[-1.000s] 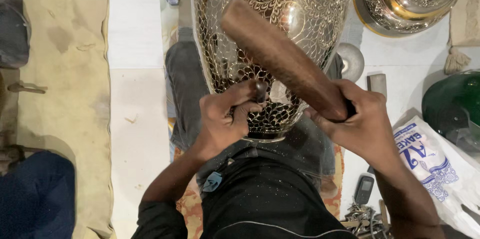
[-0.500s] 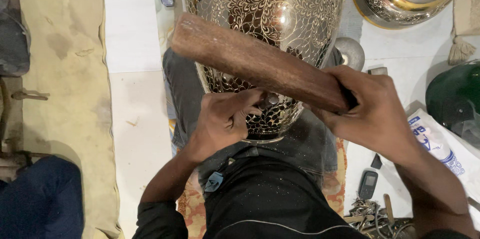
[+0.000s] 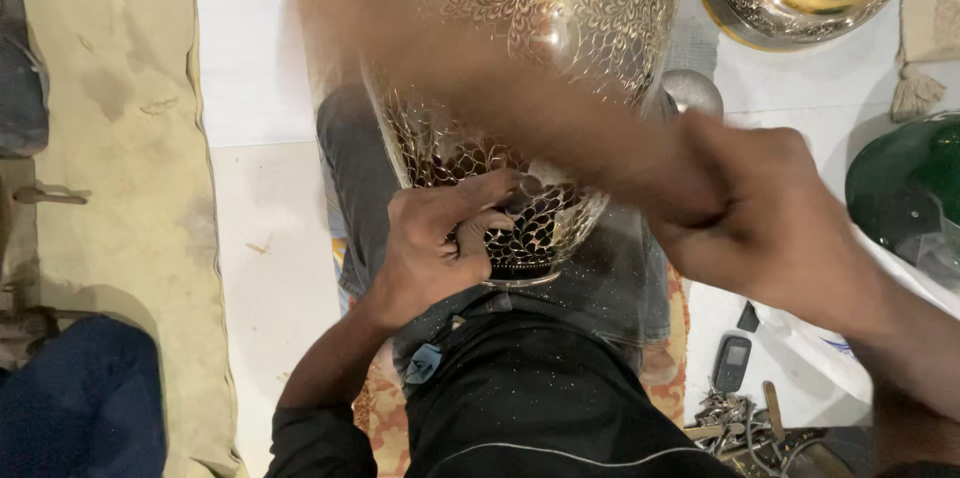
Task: The person sits on the floor with a large engraved brass vase on their lap and hammers a small chisel against the vase surface with a wooden mallet, working the chisel point along the decorative pattern to carve the design. They reposition the chisel repeatedly and continue striking across different areas of the vase.
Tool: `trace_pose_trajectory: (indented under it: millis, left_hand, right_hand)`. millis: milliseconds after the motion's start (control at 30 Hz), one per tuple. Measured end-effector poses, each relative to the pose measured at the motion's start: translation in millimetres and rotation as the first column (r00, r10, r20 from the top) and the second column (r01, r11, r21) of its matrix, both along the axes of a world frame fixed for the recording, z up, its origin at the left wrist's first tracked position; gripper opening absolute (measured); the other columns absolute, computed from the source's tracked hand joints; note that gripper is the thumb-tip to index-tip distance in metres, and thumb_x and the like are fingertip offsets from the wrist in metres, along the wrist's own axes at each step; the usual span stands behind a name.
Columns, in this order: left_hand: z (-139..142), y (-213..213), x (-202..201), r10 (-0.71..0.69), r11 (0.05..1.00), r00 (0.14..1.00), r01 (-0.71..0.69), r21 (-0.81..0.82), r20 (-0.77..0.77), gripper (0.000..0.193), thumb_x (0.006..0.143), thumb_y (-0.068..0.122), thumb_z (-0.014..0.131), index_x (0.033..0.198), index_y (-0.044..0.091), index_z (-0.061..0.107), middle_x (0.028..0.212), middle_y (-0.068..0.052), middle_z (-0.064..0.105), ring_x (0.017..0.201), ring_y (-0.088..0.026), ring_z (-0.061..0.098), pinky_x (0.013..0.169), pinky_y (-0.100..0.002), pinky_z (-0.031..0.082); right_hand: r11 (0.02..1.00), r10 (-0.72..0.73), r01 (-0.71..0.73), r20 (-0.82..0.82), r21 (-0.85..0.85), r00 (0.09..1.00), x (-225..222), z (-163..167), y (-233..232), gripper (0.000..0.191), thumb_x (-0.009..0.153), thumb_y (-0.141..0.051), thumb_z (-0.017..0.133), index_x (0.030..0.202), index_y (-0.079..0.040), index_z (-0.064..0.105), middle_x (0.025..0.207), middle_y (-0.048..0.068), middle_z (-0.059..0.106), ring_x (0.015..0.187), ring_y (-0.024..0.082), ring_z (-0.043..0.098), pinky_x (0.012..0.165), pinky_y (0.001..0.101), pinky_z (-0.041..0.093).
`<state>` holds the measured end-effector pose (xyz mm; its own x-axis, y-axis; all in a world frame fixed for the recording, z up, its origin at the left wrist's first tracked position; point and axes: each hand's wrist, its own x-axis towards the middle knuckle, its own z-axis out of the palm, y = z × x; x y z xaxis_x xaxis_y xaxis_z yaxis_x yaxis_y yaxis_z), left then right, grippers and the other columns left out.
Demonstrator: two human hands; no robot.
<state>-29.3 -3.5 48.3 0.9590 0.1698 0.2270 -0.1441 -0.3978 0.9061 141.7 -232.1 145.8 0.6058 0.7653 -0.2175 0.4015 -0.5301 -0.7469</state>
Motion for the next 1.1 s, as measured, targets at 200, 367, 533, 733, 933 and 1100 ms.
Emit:
trace_pose_trajectory:
  millis: [200,367,533,733,933,1100]
  left_hand:
    - [-11,-3,-1,-0.010,0.998,1.000,0.011,-0.069,0.020,0.047,0.083,-0.016,0.049,0.125,-0.002,0.067,0.117,-0.019,0.075,0.091,-0.024,0.080,0.077,-0.033,0.069]
    - [-13,-3,-4,0.018,1.000,0.998,-0.019,-0.003,-0.068,0.033,0.091,-0.016,0.054,0.111,0.004,0.073,0.101,-0.012,0.079,0.087,-0.020,0.082,0.076,-0.031,0.068]
    - [-8,2,2,-0.038,0.998,0.999,0.038,-0.053,-0.001,0.044,0.080,-0.017,0.052,0.118,-0.002,0.068,0.109,-0.017,0.076,0.090,-0.023,0.080,0.077,-0.032,0.069]
    - [-1,-3,0,0.023,1.000,0.999,-0.023,-0.006,-0.027,0.037,0.085,-0.016,0.057,0.117,-0.002,0.069,0.110,-0.017,0.077,0.092,-0.024,0.080,0.077,-0.032,0.068]
    - [-3,0,3,-0.014,1.000,1.000,0.014,0.006,-0.013,0.044,0.087,-0.018,0.054,0.122,0.003,0.070,0.103,-0.013,0.078,0.084,-0.020,0.081,0.074,-0.029,0.069]
    - [-6,2,1,-0.030,0.999,0.999,0.028,-0.045,-0.036,0.055,0.080,-0.018,0.050,0.129,0.000,0.067,0.108,-0.016,0.078,0.087,-0.022,0.081,0.070,-0.028,0.068]
  right_hand:
    - [0.998,-0.065,0.065,-0.013,0.021,0.998,-3,2,14,0.026,0.063,-0.010,0.065,0.080,-0.001,0.049,0.056,0.013,0.058,0.053,0.026,0.059,0.048,0.0409,0.045]
    - [0.955,0.171,-0.120,0.174,-0.271,0.970,0,-3,6,0.034,0.058,-0.015,0.071,0.089,-0.006,0.060,0.055,0.011,0.060,0.048,0.029,0.062,0.055,0.0443,0.048]
    - [0.990,0.025,-0.002,0.160,-0.144,0.987,4,-4,-2,0.029,0.064,-0.013,0.071,0.086,-0.003,0.057,0.059,0.012,0.059,0.054,0.029,0.060,0.054,0.0431,0.046]
    - [0.999,-0.038,0.043,0.154,-0.026,0.987,-1,1,12,0.032,0.065,-0.012,0.070,0.094,-0.004,0.062,0.062,0.010,0.058,0.049,0.027,0.061,0.049,0.0400,0.046]
    - [0.969,0.142,-0.085,0.241,-0.230,0.960,-4,-8,2,0.038,0.060,-0.012,0.075,0.094,-0.001,0.060,0.060,0.010,0.059,0.050,0.029,0.060,0.051,0.0418,0.044]
    - [0.997,-0.057,0.058,0.017,-0.059,0.998,-1,-6,-1,0.026,0.065,-0.008,0.068,0.085,0.000,0.054,0.057,0.011,0.056,0.053,0.025,0.057,0.049,0.0375,0.045]
